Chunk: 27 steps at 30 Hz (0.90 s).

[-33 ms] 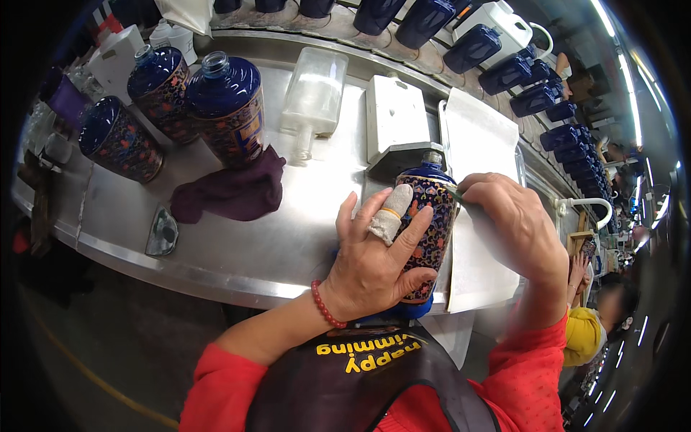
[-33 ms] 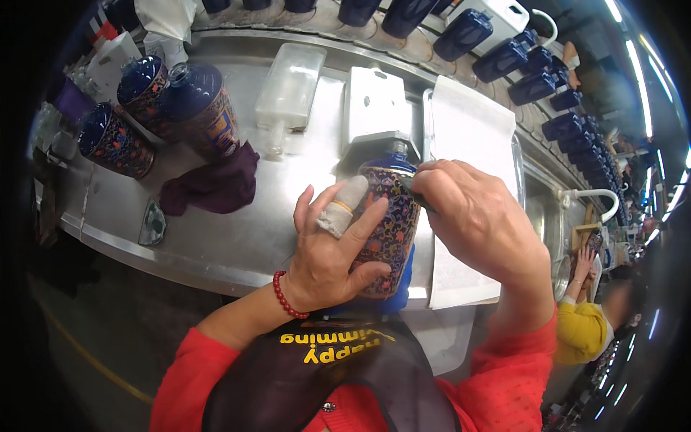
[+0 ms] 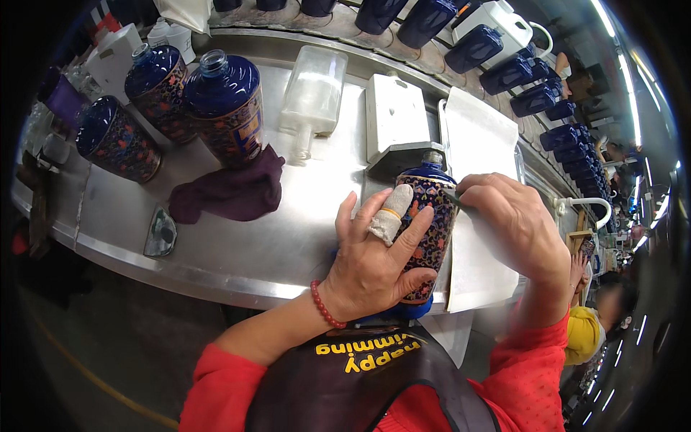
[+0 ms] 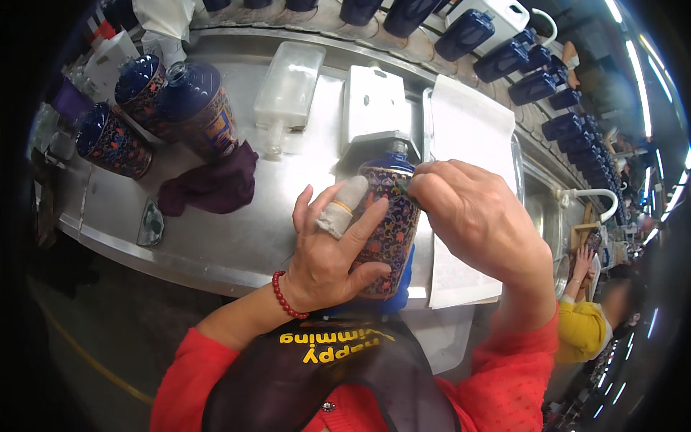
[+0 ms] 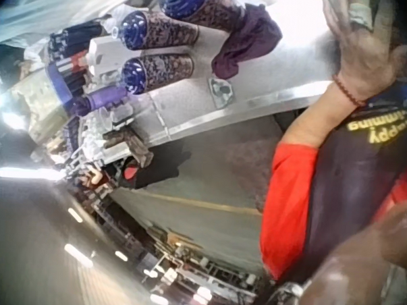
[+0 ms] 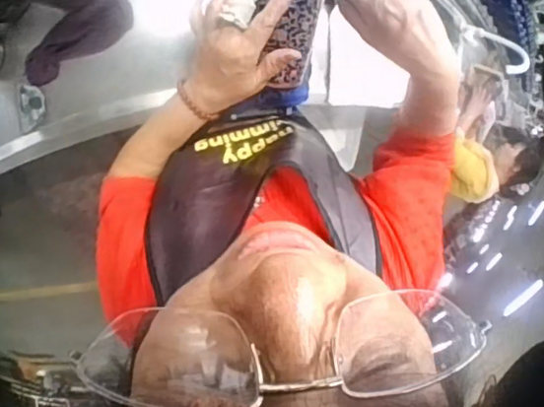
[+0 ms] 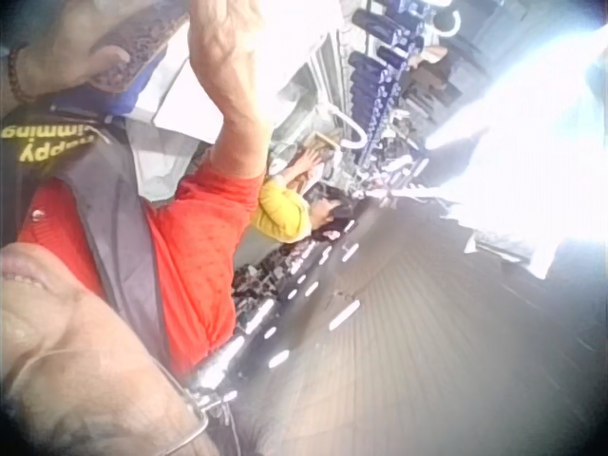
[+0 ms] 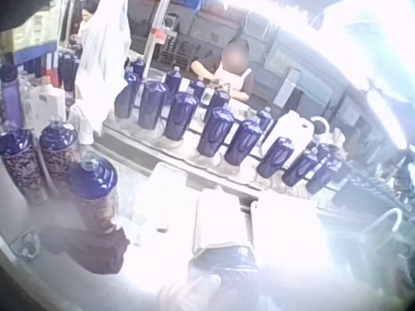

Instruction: The person applies a decorative sticker to a blue cylindrical container, smooths it with a green card, and trims excess edges. They rotate the container to align and press the sticker, then place the finished item on the counter.

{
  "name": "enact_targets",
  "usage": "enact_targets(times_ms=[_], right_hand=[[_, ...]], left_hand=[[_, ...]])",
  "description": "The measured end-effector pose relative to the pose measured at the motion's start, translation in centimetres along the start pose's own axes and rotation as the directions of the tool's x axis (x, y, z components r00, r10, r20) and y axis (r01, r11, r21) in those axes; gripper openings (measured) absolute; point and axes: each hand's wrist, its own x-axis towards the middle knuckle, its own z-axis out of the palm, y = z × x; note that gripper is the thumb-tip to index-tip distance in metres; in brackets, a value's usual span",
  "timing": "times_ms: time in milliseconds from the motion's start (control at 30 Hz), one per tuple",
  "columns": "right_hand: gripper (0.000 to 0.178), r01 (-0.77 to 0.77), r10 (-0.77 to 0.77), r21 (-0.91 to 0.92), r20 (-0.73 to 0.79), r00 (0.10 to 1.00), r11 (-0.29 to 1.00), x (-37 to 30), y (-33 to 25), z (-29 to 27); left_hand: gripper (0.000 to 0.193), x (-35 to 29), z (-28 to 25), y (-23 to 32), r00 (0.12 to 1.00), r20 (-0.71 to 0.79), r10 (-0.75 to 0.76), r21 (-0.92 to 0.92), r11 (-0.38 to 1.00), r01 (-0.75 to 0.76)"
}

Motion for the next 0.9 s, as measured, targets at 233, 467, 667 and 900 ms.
enact_targets(times_ms=[233, 467, 667, 900], right_hand=[[0.013, 0.225, -0.211, -0.177, 0.094, 0.973, 0.958, 2.2, 0.1, -0.8], [0.012, 0.236, -0.217, -0.267, 0.098, 0.971, 0.934, 3.1, 0.0, -1.4], [0.012, 0.222, -0.205, -0.285, 0.087, 0.975, 0.932, 3.3, 0.1, -1.4], [0.015, 0.205, -0.191, -0.301, 0.074, 0.979, 0.931, 2.9, 0.0, -1.2]], left_hand=[[0.071, 0.1, 0.0, -0.2, 1.0, 0.022, -0.02, -0.044, 0.999, 0.021], [0.068, 0.3, -0.1, -0.3, 1.0, 0.023, -0.013, -0.039, 0.999, 0.014], [0.069, 0.2, -0.1, -0.3, 1.0, 0.02, -0.008, -0.042, 0.999, 0.009], [0.067, 0.2, 0.0, -0.3, 1.0, 0.017, -0.007, -0.035, 0.999, 0.007]])
